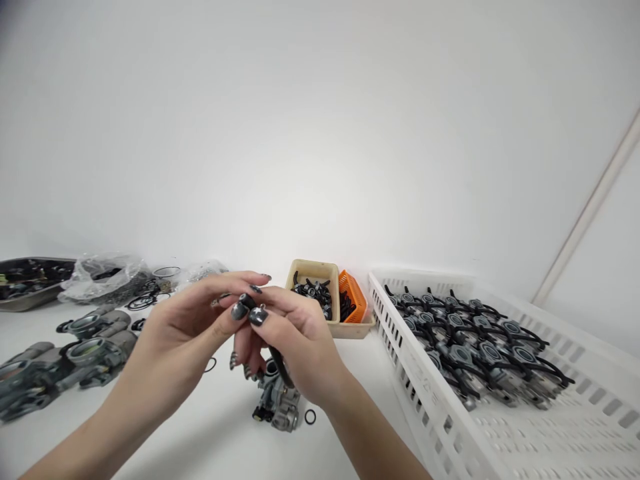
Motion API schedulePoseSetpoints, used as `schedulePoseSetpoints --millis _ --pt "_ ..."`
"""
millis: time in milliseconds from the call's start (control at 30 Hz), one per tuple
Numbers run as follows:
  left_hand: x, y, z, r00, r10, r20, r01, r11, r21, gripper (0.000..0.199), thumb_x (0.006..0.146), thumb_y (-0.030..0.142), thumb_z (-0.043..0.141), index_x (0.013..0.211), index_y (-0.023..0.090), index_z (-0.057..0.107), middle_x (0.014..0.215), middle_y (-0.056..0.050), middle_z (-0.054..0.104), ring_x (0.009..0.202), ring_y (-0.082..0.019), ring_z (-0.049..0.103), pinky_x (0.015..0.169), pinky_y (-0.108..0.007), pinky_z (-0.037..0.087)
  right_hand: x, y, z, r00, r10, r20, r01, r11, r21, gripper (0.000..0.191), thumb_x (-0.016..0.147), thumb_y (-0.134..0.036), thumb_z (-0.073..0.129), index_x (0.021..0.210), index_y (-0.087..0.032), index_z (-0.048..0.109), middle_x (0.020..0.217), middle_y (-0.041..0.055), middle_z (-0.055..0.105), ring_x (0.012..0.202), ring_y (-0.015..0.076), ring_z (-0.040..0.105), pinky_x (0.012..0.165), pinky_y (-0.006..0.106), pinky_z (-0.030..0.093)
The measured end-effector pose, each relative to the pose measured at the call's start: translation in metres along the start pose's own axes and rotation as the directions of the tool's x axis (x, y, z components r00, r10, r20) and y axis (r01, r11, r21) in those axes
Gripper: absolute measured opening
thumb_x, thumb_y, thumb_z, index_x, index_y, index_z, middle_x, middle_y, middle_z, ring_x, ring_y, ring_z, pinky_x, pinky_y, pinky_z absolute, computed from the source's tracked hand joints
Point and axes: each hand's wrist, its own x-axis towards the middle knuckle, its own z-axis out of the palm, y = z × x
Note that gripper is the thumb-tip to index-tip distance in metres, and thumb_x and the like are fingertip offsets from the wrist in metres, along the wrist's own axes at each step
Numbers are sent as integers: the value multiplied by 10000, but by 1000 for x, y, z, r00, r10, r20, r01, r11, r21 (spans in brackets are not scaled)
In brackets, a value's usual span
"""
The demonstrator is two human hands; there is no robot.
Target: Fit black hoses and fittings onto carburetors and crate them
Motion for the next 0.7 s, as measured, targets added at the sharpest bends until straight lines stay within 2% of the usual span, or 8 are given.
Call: schedulePoseSetpoints --millis 33,100,167,233,333,433,533,700 --pt "1 0 -1 1000 4 -14 -4 1000 1 107 889 230 614 914 293 696 1117 29 658 530 -46 638 602 -214 593 0 0 0 1000 -5 -30 5 1000 -3 171 885 -258 571 989 -187 687 619 -18 589 507 76 510 484 206 407" --pt "2 1 -3 996 31 -78 -27 999 47 72 848 214 669 859 274 707 1074 24 660 673 -78 673 595 -181 579 1 -1 0 994 -31 -107 28 999 -29 121 858 -244 621 963 -208 671 698 -9 641 557 81 568 524 210 464" --pt "3 1 -5 988 70 -139 -53 992 117 68 811 194 710 816 262 715 1029 16 672 868 -109 676 683 -152 572 0 -4 0 983 -67 -170 50 993 -105 81 848 -206 628 920 -218 663 755 -11 652 611 77 590 574 207 499" --pt "4 1 -6 982 99 -164 -73 985 158 85 799 183 723 799 268 717 1013 22 682 958 -107 658 765 -136 556 -1 -8 2 977 -98 -189 56 976 -213 84 848 -179 614 904 -219 661 772 -19 634 645 70 590 609 199 515" --pt "3 0 -7 977 124 -172 -94 981 171 103 796 186 726 789 289 719 1003 45 692 941 -82 656 797 -117 543 -3 -12 6 972 -139 -190 66 936 -345 125 844 -174 614 943 -236 659 798 -27 625 708 73 606 667 200 529" --pt "2 0 -9 976 137 -169 -103 976 194 118 799 191 724 827 306 729 1013 50 701 919 -78 660 811 -124 548 -4 -12 10 969 -147 -201 57 917 -395 117 867 -197 584 950 -239 655 857 -6 659 759 94 626 703 231 540" --pt "2 1 -10 978 154 -139 -120 966 228 161 813 195 710 896 329 739 1049 48 706 939 -81 664 789 -107 550 -4 -11 11 962 -140 -235 28 906 -422 113 878 -226 559 937 -228 656 799 0 651 699 104 604 630 239 524" --pt "2 -1 -9 985 132 -108 -103 964 246 215 850 194 669 968 359 739 1076 55 708 985 -75 664 789 -71 539 -5 -12 12 933 -167 -320 -21 860 -510 111 839 -214 552 881 -209 655 645 -28 547 580 103 503 508 232 438"
